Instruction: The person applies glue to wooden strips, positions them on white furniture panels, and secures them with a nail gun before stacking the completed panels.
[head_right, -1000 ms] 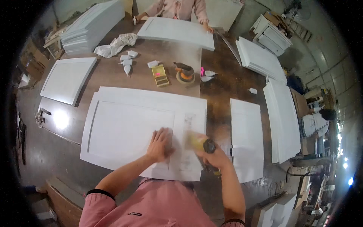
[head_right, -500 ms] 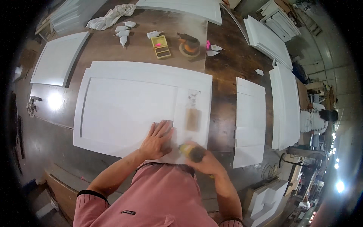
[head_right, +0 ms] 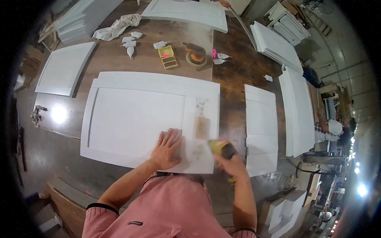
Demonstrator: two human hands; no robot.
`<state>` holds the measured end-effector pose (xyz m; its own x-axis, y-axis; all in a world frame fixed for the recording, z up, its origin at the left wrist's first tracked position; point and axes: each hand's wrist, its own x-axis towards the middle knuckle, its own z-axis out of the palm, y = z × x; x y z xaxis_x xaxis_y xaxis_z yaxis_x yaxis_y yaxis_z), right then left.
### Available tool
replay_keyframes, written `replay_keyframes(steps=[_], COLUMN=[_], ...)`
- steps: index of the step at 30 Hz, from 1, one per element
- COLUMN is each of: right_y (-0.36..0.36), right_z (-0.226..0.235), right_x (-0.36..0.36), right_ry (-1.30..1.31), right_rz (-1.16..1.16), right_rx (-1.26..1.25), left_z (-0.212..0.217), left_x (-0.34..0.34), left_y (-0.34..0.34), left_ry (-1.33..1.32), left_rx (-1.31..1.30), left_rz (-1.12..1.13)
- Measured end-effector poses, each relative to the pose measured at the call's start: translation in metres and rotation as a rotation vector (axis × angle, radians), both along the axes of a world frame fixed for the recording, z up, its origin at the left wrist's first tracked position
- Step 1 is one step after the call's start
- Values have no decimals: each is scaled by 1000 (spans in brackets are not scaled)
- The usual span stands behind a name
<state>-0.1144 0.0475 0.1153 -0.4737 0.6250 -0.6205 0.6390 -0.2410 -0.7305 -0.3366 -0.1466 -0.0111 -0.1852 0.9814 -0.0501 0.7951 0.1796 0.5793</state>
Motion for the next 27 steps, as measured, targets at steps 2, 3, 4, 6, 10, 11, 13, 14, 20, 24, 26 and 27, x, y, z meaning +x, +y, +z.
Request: replay_keyframes(steps=[2,3,4,6,10,11,13,14,20,24,26,27], right_y=[33,49,61,88,99,93,73,63,36,37,32,34], right_z=[-21,-32,-39,-79,-109,-112,-108,-106,-103,-121,-112,-111], right_x=[8,6,2,7,-6,-14,-39,-50,-82,-80,-86,-87], right_ry=[-46,-16,-30,9,-95,-113,46,-91,-268,-113,-189,-208], right_rz=[-157,-189,-189,-179,-70,-71,-10,111,426,443,454,475], right_rx=[131,227,289,501,632,655,730,728,845,881,845,809], left_z=[3,4,5,7,7,7,7,7,13,13,10,11], left_x=[3,5,6,7,10,12,14,15,23,24,22,22], left_y=[0,1,1,4,7,7,7,9,23,21,17,16], left_ry=[-9,-26,-23,-52,9,29,63,64,94,119,107,118], left_rx=[35,79,77,130,129,102,78,68,16,-2,42,69], left_rz=[17,43,34,66,51,57,52,61,88,103,107,108])
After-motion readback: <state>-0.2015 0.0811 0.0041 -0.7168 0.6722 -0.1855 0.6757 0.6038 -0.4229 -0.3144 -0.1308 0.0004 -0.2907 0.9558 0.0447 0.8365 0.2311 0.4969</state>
